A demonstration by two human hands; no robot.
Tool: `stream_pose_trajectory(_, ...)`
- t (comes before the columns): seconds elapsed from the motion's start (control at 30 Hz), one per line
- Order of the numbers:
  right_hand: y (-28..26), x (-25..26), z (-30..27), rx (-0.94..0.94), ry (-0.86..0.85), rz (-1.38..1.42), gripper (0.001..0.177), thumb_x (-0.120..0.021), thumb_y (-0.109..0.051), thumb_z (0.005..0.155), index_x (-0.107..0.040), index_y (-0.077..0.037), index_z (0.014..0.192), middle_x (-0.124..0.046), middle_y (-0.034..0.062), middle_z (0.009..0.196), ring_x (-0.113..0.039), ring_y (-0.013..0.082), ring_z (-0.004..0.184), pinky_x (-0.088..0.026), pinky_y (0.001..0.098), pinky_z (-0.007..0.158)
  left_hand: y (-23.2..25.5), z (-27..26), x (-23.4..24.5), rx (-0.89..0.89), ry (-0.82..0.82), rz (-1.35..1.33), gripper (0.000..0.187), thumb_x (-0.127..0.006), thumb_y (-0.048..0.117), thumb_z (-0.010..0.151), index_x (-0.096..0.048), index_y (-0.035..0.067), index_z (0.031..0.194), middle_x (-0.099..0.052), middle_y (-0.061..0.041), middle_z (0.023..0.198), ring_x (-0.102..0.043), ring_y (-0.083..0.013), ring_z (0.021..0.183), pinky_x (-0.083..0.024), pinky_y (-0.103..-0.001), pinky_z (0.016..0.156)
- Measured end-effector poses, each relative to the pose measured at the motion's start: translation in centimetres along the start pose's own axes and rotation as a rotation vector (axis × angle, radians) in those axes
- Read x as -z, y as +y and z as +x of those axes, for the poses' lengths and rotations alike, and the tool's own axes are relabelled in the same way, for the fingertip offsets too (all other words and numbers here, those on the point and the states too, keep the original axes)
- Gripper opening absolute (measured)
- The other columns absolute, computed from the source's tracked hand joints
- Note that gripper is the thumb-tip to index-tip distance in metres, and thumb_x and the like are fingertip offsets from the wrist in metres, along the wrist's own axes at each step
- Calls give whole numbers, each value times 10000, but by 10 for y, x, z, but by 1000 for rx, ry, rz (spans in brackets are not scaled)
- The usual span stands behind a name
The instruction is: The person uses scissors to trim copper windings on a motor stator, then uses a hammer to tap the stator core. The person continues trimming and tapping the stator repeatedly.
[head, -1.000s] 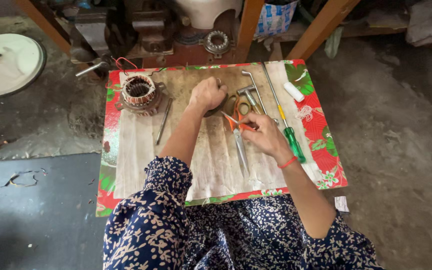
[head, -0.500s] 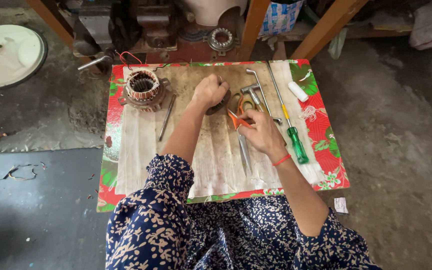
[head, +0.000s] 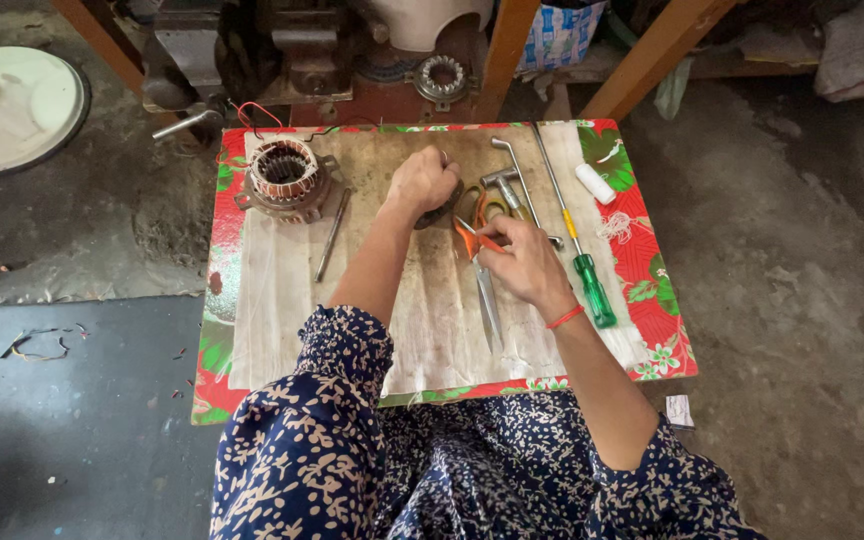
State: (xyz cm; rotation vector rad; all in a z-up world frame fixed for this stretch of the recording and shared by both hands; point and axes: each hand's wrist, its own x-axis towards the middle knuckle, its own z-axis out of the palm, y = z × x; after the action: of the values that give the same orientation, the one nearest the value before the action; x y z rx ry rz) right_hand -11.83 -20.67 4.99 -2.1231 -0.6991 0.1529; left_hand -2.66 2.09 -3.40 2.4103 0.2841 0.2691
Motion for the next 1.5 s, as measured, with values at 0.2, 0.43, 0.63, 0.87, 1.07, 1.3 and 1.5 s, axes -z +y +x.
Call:
stream_pose_trajectory(0.2, -6, 2, 0, -79, -42, -16, 322, -725, -197, 765, -729, 8, 1014, -729, 178, 818, -735, 244, 745, -563, 363, 706, 6, -1, 4, 18, -11, -12, 467, -578, 419, 895, -718, 53, 1149, -702, -249, 1165, -642, -398, 1154, -487, -473, 1009)
stream_pose_trajectory(0.43, -2, 2, 6, -40, -49, -41, 308, -724, -208, 762, -738, -1, 990, -750, 165, 840, -747, 247, 758, -571, 365, 720, 0, 2, 4, 51, -9, -48, 469, -602, 411, 879, -721, 32, 1128, -690, -274, 1160, -632, -417, 1155, -483, -477, 1008)
stream_pose_trajectory(0.63, -3, 1, 5, 6, -9, -151, 291, -733, -205, 763, -754, -16, 983, -732, 189, 853, -716, 311, 794, -545, 407, 727, -8, 8, 0, 37, -21, -110, 453, -629, 410, 862, -731, 17, 1062, -687, -288, 1129, -630, -431, 1139, -485, -479, 988)
stream_pose_trajectory(0.87, -15, 9, 12, 1, -53, -76, 266, -702, -214, 776, -731, -19, 955, -744, 178, 851, -729, 302, 765, -548, 388, 709, -14, 0, 6, -30, -40, -208, 353, -587, 356, 872, -798, 107, 1006, -724, -230, 1103, -658, -398, 1122, -494, -464, 983)
stream_pose_trajectory(1.07, -13, 2, 8, -127, -50, -192, 283, -725, -237, 776, -735, -54, 992, -719, 200, 803, -713, 338, 745, -526, 425, 683, -3, -7, 12, 28, -47, -212, 333, -601, 369, 870, -804, 139, 1000, -735, -213, 1067, -666, -395, 1092, -501, -455, 972)
stream_pose_trajectory(1.3, 0, -9, 28, -11, -22, -209, 248, -725, -233, 763, -750, -31, 904, -731, 203, 831, -715, 372, 789, -544, 446, 708, 8, -8, 28, 43, -153, -246, 339, -636, 330, 831, -813, 114, 1023, -740, -215, 1063, -681, -366, 1075, -503, -430, 959)
stream_pose_trajectory(1.5, -6, -2, 52, -89, -126, -247, 238, -709, -219, 750, -747, -1, 835, -720, 204, 780, -714, 344, 743, -550, 442, 681, 3, -1, 29, 24, -209, -357, 355, -637, 307, 793, -796, 63, 996, -761, -223, 1011, -729, -326, 1001, -538, -405, 908)
